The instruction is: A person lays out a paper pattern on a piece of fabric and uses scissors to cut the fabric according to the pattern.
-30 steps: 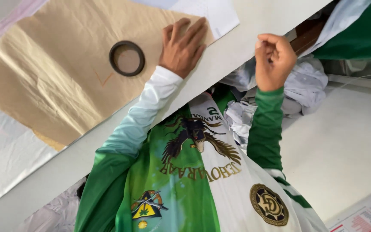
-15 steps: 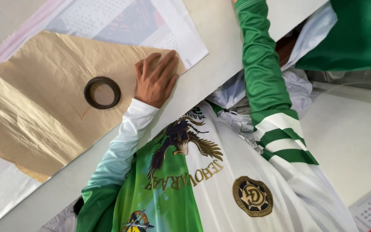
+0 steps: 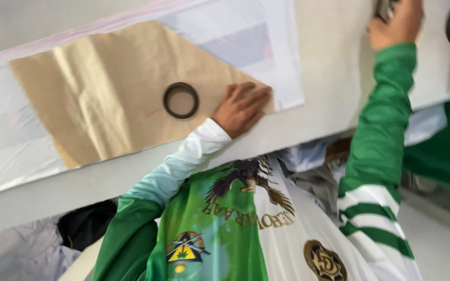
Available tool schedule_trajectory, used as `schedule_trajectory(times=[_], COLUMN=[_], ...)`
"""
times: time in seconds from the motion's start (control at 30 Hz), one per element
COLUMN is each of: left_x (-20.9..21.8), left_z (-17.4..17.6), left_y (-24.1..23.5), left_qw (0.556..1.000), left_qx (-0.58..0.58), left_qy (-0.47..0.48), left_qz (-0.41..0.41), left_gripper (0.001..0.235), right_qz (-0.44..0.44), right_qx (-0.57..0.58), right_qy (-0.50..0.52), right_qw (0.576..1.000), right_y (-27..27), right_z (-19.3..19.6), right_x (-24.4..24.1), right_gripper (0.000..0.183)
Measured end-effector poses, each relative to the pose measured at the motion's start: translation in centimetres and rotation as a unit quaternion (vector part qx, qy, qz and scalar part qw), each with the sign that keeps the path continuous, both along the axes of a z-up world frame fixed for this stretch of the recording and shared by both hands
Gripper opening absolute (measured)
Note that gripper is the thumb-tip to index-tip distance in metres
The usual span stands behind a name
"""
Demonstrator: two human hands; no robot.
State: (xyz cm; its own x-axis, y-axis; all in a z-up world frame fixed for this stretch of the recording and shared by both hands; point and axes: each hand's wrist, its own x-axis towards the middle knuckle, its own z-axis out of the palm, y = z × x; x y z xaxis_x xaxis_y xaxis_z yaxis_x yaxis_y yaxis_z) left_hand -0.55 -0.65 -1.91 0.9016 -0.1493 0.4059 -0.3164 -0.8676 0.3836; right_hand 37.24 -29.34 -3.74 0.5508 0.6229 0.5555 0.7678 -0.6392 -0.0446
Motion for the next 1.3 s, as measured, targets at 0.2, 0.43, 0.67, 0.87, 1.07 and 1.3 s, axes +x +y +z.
schedule_trajectory(times=[0.2, 0.43, 0.67, 0.87, 1.07, 1.3], left_x=[0.3, 0.2, 0.5, 0.8, 0.8, 0.6], left_z=[1.2, -0.7, 0.6, 2.8, 2.8, 2.3], left_y=[0.5, 0.0, 0.3, 0.2, 0.5, 0.5], left_qw=[0.999, 0.999, 0.998, 0.998, 0.998, 0.998], left_qx=[0.023, -0.015, -0.006, 0.001, 0.019, 0.021], left_qy=[-0.022, 0.027, 0.039, 0.027, 0.031, 0.029], left_qz=[-0.015, -0.042, -0.044, -0.049, -0.051, -0.043], left_gripper=[0.041, 0.042, 0.046, 0.033, 0.032, 0.032], right_qz=[0.044, -0.112, -0.034, -0.051, -0.091, -0.032], right_qx=[0.196, 0.532, 0.519, 0.481, 0.452, 0.447], right_qy=[0.220, 0.563, 0.645, 0.698, 0.699, 0.693], right_qw=[0.955, 0.623, 0.560, 0.527, 0.546, 0.566], right_y=[0.2, 0.3, -1.4, -2.6, -0.8, -1.2], right_z=[6.0, 5.0, 7.7, 7.6, 7.1, 6.3], right_x=[-10.6, -33.2, -45.3, -47.7, -46.8, -44.8], right_gripper=[0.074, 0.087, 0.061, 0.058, 0.058, 0.057])
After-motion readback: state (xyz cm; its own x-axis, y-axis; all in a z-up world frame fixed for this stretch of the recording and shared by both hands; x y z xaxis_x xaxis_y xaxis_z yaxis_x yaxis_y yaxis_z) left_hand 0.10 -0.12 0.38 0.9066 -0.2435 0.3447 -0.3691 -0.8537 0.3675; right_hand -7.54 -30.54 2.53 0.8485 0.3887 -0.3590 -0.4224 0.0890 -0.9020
